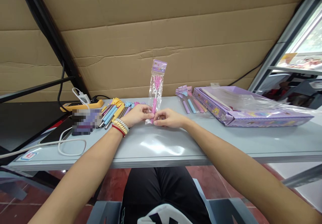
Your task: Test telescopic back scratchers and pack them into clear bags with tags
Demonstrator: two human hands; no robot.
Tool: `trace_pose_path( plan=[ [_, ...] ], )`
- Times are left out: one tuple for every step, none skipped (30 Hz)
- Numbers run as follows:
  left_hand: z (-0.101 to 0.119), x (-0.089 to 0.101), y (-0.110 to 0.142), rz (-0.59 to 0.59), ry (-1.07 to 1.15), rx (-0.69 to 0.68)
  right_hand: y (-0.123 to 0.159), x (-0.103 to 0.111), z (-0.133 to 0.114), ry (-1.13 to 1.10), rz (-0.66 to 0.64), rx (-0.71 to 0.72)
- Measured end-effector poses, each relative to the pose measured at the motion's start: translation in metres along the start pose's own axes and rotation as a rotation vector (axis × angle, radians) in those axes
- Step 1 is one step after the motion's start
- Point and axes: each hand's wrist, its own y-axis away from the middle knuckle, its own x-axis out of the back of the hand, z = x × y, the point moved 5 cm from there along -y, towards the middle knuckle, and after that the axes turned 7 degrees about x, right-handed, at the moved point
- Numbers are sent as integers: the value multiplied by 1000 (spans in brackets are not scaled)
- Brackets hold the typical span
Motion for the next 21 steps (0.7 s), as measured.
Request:
trace_pose_path(
  plan=[
    [0, -2, 0, -21, 14, 14, 0, 0, 0, -3, 16, -21],
    [0, -4, 0, -44, 29, 30, 1, 1, -1, 3, 34, -38],
    [-1, -5, 1, -68, 39, 45, 1, 2, -1, 25, 52, -52],
    [-1, -7, 1, -90, 42, 56, 2, 3, -2, 63, 68, -64],
    [0, -8, 2, -111, 40, 65, 3, 5, -3, 113, 83, -71],
    [0, -10, 3, -129, 33, 71, 3, 7, -3, 173, 99, -76],
    [1, -11, 4, -146, 26, 77, 3, 9, -3, 236, 114, -79],
    [2, -12, 6, -161, 25, 86, 4, 10, -3, 297, 127, -82],
    [3, -14, 7, -171, 31, 98, 4, 11, -2, 349, 136, -87],
    [3, -15, 8, -179, 43, 109, 4, 12, -1, 393, 146, -97],
    [4, -16, 9, -187, 64, 123, 4, 13, 0, 432, 155, -110],
    [4, -18, 9, -201, 93, 139, 3, 14, 1, 466, 159, -125],
    [3, -20, 9, -219, 127, 154, 3, 14, 2, 495, 162, -138],
    [3, -22, 9, -240, 163, 169, 3, 14, 2, 522, 165, -147],
    [3, -24, 9, -260, 197, 179, 3, 15, 2, 548, 171, -152],
    [3, -25, 9, -276, 222, 185, 3, 15, 1, 571, 180, -152],
    [2, -26, 9, -285, 239, 184, 3, 16, 0, 588, 191, -148],
    [2, -26, 9, -288, 247, 176, 3, 16, -1, 602, 206, -145],
    [2, -25, 8, -290, 252, 165, 4, 17, -1, 611, 222, -142],
    [2, -25, 8, -295, 254, 153, 4, 17, -2, 611, 232, -139],
    [2, -24, 8, -300, 253, 141, 4, 17, -2, 607, 236, -136]
  ],
)
